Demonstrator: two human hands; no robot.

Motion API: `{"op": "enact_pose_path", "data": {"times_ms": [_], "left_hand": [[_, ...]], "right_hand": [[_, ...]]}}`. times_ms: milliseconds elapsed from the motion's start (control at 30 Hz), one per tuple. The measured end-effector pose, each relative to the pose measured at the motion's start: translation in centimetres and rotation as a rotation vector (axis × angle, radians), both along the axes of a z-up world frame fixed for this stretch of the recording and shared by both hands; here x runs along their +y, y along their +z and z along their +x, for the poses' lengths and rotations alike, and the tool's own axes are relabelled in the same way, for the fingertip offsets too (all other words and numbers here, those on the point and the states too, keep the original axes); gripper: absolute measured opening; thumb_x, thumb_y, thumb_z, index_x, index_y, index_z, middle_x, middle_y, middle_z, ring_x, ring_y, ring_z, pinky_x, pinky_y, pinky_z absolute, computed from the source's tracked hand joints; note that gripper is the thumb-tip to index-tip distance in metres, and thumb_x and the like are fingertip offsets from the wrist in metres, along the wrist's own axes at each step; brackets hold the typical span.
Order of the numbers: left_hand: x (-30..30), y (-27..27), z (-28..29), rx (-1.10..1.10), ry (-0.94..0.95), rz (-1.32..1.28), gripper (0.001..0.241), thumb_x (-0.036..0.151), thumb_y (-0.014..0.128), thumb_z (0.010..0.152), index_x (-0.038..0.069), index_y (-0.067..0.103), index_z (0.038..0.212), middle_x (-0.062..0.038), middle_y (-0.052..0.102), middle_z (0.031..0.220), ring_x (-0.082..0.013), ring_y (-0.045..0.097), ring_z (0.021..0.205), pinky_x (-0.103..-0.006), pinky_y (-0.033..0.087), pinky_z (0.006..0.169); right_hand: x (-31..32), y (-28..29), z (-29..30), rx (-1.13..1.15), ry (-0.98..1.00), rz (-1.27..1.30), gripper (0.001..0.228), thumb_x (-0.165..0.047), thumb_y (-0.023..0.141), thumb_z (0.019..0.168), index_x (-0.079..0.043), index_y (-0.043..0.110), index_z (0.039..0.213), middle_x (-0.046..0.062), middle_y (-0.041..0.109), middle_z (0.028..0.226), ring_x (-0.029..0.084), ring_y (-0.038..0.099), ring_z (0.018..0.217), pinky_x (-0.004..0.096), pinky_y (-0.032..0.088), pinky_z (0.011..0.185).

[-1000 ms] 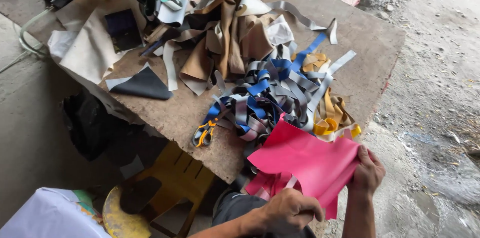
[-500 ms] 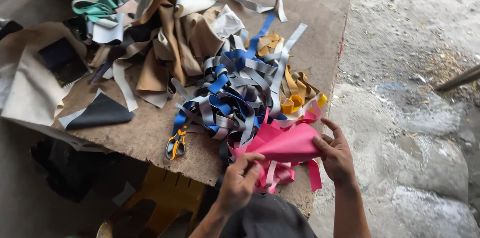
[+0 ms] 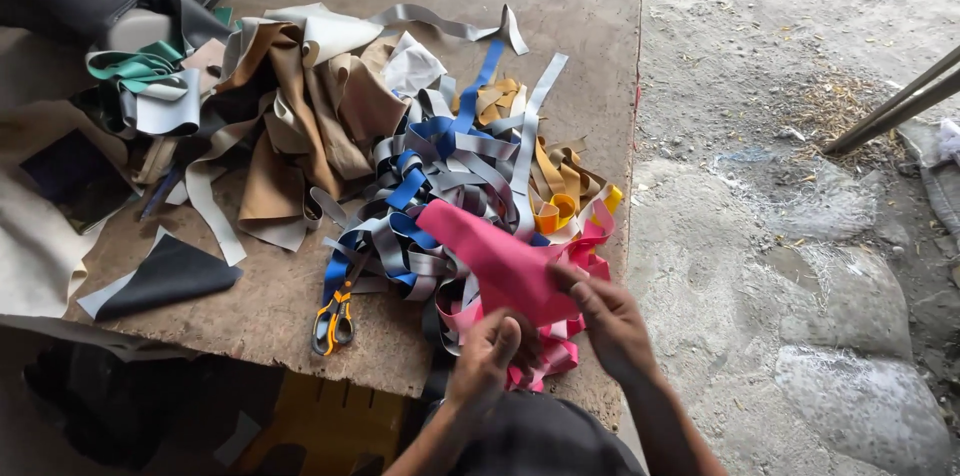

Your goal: The person is cutting a large piece of tan fabric using scissors on a workbench filled with various fabric scraps.

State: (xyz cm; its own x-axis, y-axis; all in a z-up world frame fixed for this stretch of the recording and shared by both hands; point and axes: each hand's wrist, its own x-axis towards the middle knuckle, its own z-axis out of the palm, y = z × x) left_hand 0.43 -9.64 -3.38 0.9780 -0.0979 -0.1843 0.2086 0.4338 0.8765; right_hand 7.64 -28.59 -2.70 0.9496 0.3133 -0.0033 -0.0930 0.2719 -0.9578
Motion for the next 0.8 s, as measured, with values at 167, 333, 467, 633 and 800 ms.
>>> {"op": "enact_pose_path", "data": {"times_ms": [167,333,467,633,800], "left_hand": [[-2.2,-0.8,0.2,0.254,0.079,-0.060,0.049,0.046,0.067,0.091,-0.003,0.069,0.092,-0.012,0.065,0.067,-0.0177,0.058,0.051,-0.0306,0.047,0.045],[-3.1,-0.6,-1.2,0.169,0.005,0.180,0.042,0.035,0.063,0.103,0.008,0.067,0.071,-0.005,0.066,0.062,-0.0114,0.056,0.055,-0.0268,0.044,0.056],[-3.4,-0.7,-2.3,0.095,-0.190,0.257,0.051,0.034,0.065,0.106,0.012,0.055,0.061,0.000,0.051,0.053,-0.0106,0.046,0.048,-0.0294,0.033,0.049],[-4.4,-3.1,-3.2,0.005,-0.298,0.716,0.067,0.048,0.067,0.105,0.016,0.034,0.057,0.006,0.028,0.057,-0.0100,0.028,0.052,-0.0401,0.022,0.049],[-4.5,-3.1,-2.5,-0.013,-0.255,0.871,0.070,0.049,0.066,0.106,0.011,0.033,0.056,0.002,0.024,0.057,-0.0134,0.029,0.050,-0.0433,0.023,0.049]], "right_hand": [[1.2,-2.5,-3.3,-0.112,-0.065,-0.220,0.033,-0.027,0.064,0.102,0.000,0.082,0.106,0.008,0.079,0.084,0.017,0.072,0.075,0.029,0.058,0.067],[-0.1,-6.6,-3.1,0.379,-0.264,0.178,0.027,-0.018,0.059,0.106,-0.004,0.065,0.129,0.000,0.053,0.070,0.007,0.048,0.061,0.023,0.042,0.057],[-3.0,-12.0,-0.1,0.732,-0.270,0.252,0.021,-0.021,0.065,0.102,-0.011,0.061,0.121,0.005,0.066,0.090,0.014,0.065,0.072,0.028,0.056,0.063],[-6.1,-14.8,5.0,0.586,-0.434,0.187,0.026,-0.003,0.061,0.100,-0.004,0.068,0.125,0.016,0.074,0.111,0.019,0.067,0.087,0.026,0.054,0.068],[-5.0,-9.9,6.7,0.226,-0.680,-0.031,0.028,0.003,0.069,0.097,-0.002,0.073,0.124,0.008,0.068,0.090,0.014,0.063,0.079,0.024,0.059,0.072]]}}
